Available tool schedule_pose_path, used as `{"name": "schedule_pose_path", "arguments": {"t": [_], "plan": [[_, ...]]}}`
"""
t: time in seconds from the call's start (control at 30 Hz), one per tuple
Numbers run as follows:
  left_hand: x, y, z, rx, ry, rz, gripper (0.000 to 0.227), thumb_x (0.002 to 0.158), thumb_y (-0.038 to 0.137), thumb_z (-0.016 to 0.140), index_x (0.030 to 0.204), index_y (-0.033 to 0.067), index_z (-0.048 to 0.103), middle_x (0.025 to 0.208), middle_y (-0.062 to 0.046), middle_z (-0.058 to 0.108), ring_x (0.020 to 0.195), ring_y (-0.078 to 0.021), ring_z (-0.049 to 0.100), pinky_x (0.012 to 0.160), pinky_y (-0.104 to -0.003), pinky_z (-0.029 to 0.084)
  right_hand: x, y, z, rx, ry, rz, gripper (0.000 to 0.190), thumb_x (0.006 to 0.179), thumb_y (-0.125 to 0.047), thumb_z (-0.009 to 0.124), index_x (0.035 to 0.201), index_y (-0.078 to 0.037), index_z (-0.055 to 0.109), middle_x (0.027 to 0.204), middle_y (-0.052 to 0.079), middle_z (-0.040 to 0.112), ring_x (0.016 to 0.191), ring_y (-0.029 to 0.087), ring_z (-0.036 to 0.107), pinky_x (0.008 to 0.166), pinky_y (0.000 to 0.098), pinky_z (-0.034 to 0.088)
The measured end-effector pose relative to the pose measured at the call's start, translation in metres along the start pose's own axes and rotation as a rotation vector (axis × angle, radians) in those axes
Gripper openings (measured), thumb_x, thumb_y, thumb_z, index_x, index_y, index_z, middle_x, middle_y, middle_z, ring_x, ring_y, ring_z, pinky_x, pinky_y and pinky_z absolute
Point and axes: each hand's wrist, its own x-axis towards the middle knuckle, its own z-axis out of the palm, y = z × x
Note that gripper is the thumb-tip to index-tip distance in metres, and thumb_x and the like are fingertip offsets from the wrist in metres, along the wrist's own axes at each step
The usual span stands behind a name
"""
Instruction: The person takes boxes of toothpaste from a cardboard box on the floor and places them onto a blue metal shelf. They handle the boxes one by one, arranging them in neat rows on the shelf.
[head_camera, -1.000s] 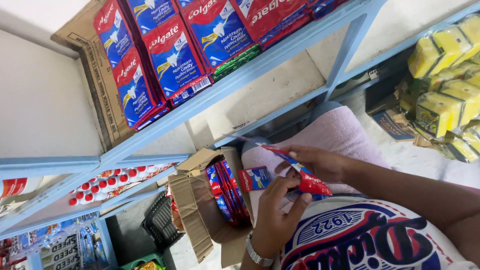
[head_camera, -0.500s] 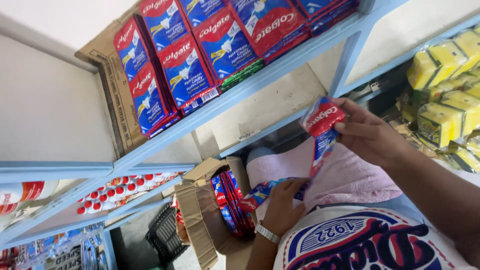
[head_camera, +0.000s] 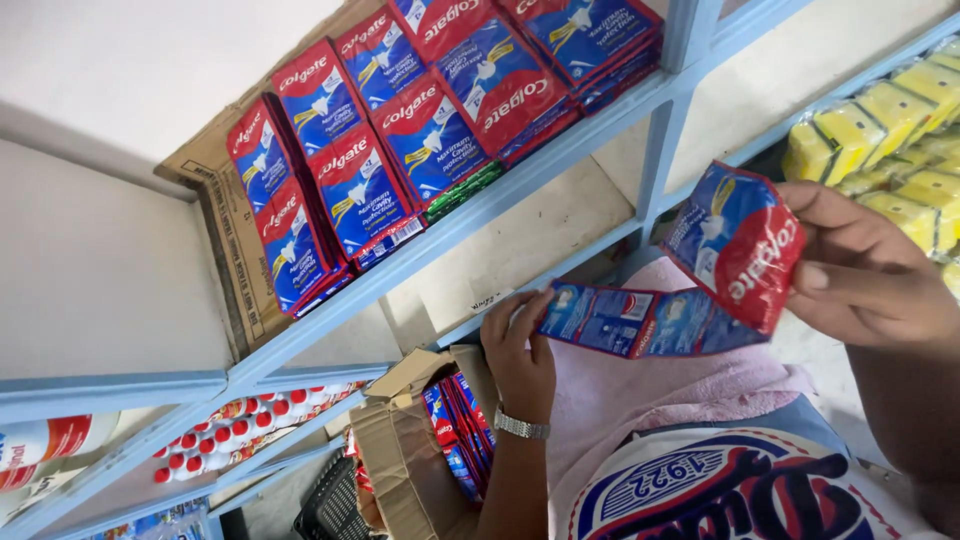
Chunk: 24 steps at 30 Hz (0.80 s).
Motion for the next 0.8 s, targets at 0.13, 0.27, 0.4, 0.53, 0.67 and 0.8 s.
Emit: {"name": "schedule_pose_path", "arguments": {"t": [0.13, 0.27, 0.4, 0.53, 0.67, 0.8], "plan": [[-0.004, 0.001, 0.012, -0.178, -0.013, -0.055, 0.056, 0.074, -0.015, 0.060, 0.121, 0.0143, 0.073, 0.120, -0.008, 0.067, 0.117, -0.0289, 0.063, 0.104, -0.040, 0.051, -0.009, 0.000, -0.008, 0.009, 0.113, 0.015, 0.058, 0.096, 0.007, 0.048, 0.154, 0.009, 0.042, 0.141, 0.026, 0.059, 0.129, 0.032, 0.061, 0.107, 0.0499, 0.048], [-0.032, -0.009, 0.031, -0.270, -0.240, -0.076, 0.050, 0.077, -0.012, 0.066, 0.118, 0.0149, 0.076, 0.121, -0.006, 0.070, 0.119, -0.0278, 0.065, 0.107, -0.037, 0.051, 0.003, 0.017, -0.007, -0.075, -0.006, -0.023, 0.057, 0.102, 0.007, 0.051, 0.158, 0.008, 0.041, 0.139, 0.025, 0.062, 0.129, 0.028, 0.062, 0.109, 0.0461, 0.050], [-0.029, 0.015, 0.019, -0.488, -0.524, -0.102, 0.064, 0.074, -0.008, 0.071, 0.135, 0.0067, 0.059, 0.133, -0.014, 0.062, 0.127, -0.0315, 0.057, 0.112, -0.040, 0.044, 0.014, 0.046, 0.004, -0.380, 0.084, 0.063, 0.050, 0.098, 0.007, 0.056, 0.147, 0.003, 0.049, 0.124, 0.021, 0.071, 0.117, 0.024, 0.069, 0.102, 0.0399, 0.056], [-0.033, 0.024, 0.012, -0.964, -0.457, -0.436, 0.081, 0.086, 0.005, 0.074, 0.154, 0.0161, 0.032, 0.133, -0.006, 0.058, 0.124, -0.0187, 0.057, 0.109, -0.035, 0.046, 0.020, 0.075, 0.019, -0.468, 0.188, 0.235, 0.047, 0.090, 0.005, 0.065, 0.132, -0.002, 0.045, 0.120, 0.017, 0.072, 0.113, 0.019, 0.069, 0.092, 0.0330, 0.058], [-0.038, 0.023, 0.007, -1.111, -0.263, -0.579, 0.068, 0.094, 0.007, 0.073, 0.156, 0.0121, 0.044, 0.121, -0.011, 0.063, 0.113, -0.0184, 0.062, 0.101, -0.034, 0.052, 0.017, 0.089, 0.027, -0.485, 0.167, 0.234, 0.055, 0.092, 0.000, 0.068, 0.137, -0.008, 0.039, 0.110, 0.015, 0.075, 0.101, 0.016, 0.073, 0.079, 0.0289, 0.059], [-0.030, 0.043, -0.005, -0.690, -0.187, -0.376, 0.045, 0.094, 0.005, 0.077, 0.138, 0.0035, 0.066, 0.123, -0.013, 0.075, 0.101, -0.0176, 0.071, 0.091, -0.030, 0.058, 0.017, 0.086, 0.028, -0.693, 0.128, 0.386, 0.045, 0.092, -0.005, 0.069, 0.136, -0.010, 0.062, 0.105, 0.013, 0.076, 0.089, 0.016, 0.068, 0.074, 0.0308, 0.056]]}}
